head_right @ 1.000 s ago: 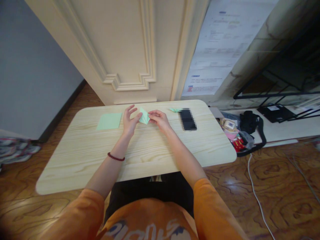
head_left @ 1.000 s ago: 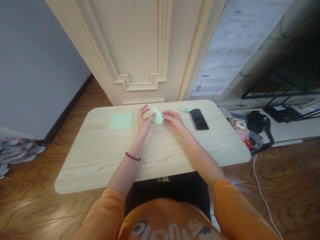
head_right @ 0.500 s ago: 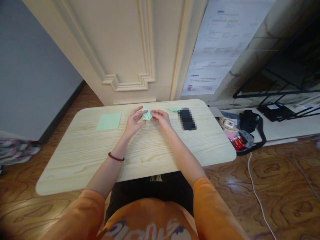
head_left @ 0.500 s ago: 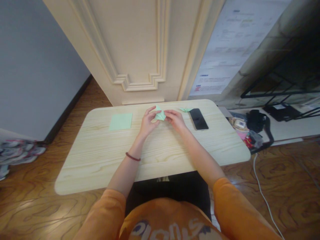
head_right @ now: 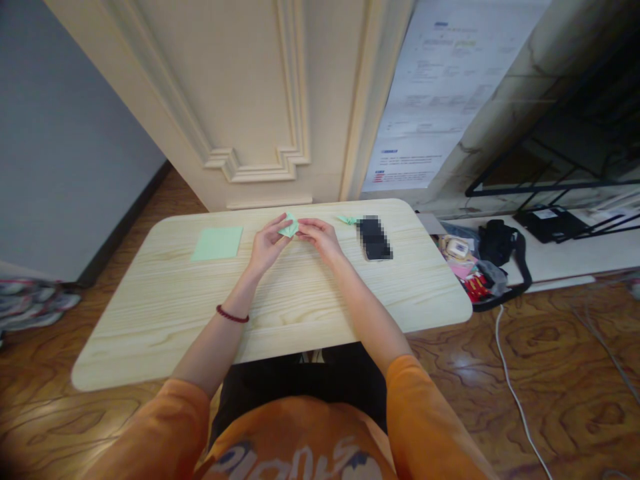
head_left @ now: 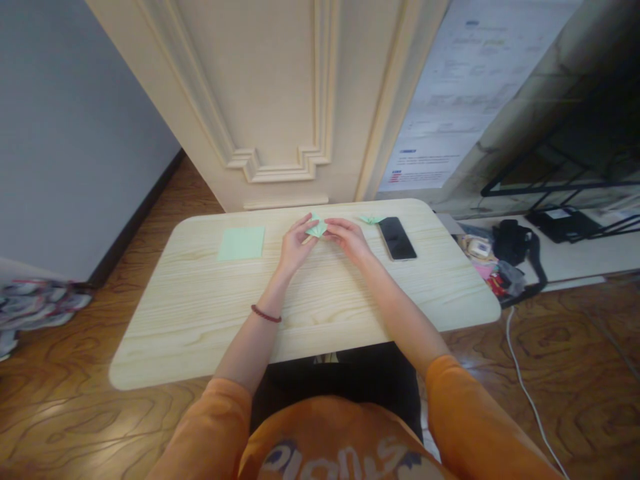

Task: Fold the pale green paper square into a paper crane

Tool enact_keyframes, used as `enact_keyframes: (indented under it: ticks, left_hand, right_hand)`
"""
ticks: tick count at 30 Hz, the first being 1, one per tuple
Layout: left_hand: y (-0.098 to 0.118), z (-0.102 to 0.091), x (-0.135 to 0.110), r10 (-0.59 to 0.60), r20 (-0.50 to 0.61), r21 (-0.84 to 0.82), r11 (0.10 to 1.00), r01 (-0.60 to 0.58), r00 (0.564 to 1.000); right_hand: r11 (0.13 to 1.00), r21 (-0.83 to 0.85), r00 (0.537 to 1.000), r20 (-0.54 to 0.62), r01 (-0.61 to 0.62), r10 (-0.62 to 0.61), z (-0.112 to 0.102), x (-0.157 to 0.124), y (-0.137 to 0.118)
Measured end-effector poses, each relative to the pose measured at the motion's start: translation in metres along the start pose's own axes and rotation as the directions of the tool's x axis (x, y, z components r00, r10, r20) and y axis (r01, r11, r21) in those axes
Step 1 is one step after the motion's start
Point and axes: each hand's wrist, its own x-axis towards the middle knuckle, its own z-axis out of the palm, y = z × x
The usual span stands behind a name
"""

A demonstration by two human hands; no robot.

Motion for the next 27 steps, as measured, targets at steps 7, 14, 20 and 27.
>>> enact_keyframes:
  ticks: [7, 14, 20, 27]
  left_hand:
    - [-0.003, 0.002, 0.000, 0.018, 0.004, 0.013, 1.000, -0.018, 1.000]
    - [0.003, 0.002, -0.001, -0.024, -0.015, -0.001, 1.000, 0.024, 1.000]
    - [0.005, 0.002, -0.003, -0.103, 0.011, -0.163, 0.981, 0.104, 0.995]
    - [0.007, 0.004, -0.003, -0.124, -0.016, -0.188, 0.975, 0.119, 0.992]
  right_hand:
    - [1.000, -0.025, 1.000, 0.012, 0.016, -0.016, 0.000, -0.002, 0.001]
    - [0.999, -0.036, 1.000, 0.024, 0.016, -0.015, -0.002, -0.001, 0.002]
    - [0.998, -0.046, 0.999, 0.041, 0.032, -0.030, -0.001, -0.003, 0.002]
    - [0.998, -0.053, 0.999, 0.035, 0.031, -0.029, -0.001, -0.002, 0.001]
